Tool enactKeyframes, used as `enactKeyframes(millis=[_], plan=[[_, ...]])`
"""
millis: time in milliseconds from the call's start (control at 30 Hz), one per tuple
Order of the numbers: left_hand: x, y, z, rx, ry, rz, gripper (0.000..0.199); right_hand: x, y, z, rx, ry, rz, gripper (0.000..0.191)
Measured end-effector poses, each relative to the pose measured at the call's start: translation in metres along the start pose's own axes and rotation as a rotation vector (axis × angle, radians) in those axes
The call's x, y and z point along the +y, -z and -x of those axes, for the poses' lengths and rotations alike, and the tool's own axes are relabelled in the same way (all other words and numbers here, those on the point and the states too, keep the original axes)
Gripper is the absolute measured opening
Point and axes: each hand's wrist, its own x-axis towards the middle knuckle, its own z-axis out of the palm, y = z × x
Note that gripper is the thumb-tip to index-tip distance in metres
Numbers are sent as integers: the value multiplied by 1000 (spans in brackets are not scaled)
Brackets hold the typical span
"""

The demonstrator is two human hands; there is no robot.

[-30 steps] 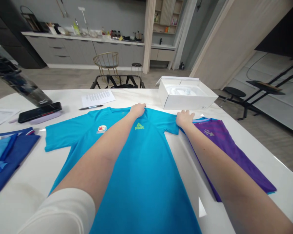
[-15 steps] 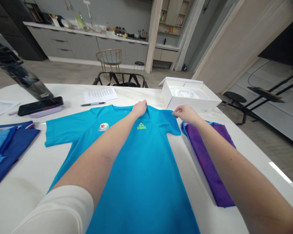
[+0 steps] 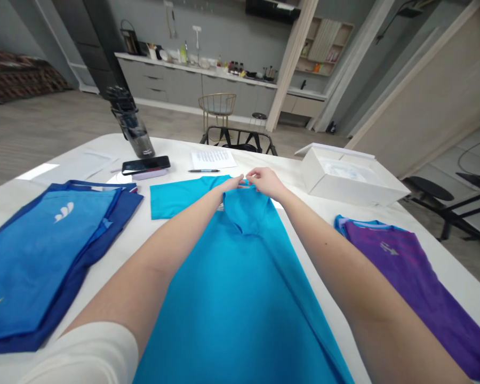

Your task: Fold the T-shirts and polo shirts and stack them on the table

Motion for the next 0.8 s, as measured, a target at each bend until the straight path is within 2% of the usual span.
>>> enactKeyframes(millis=[67, 133, 200, 267, 333, 400, 467, 567, 700, 800], plan=[[-16, 19, 14, -130, 103, 80, 55, 31, -12, -11, 85, -35, 285, 26], [-24, 29, 25, -223, 187, 119, 54, 61, -16, -17, 67, -77, 461, 41], [-24, 31, 34, -196, 197, -45, 49, 84, -18, -21, 19, -110, 539, 50], [-22, 28, 42, -127, 178, -315, 42, 97, -20, -24, -7, -123, 567, 50], [-20, 23, 48, -103, 160, -506, 33, 103, -22, -26, -18, -100, 590, 42], [-19, 20, 53, -104, 100, -562, 25, 105, -23, -28, -27, -47, 616, 34], [-16, 20, 57, -75, 4, -526, 25, 107, -20, -29, -2, -32, 612, 29], [-2, 27, 59, -9, -75, -379, 27, 110, -8, -32, 94, -112, 502, 29], [24, 52, 44, 58, -7, -162, 26, 108, 11, -43, 188, -128, 306, 34], [22, 71, 23, 60, 100, -142, 23, 104, 10, -55, 207, -128, 252, 35]])
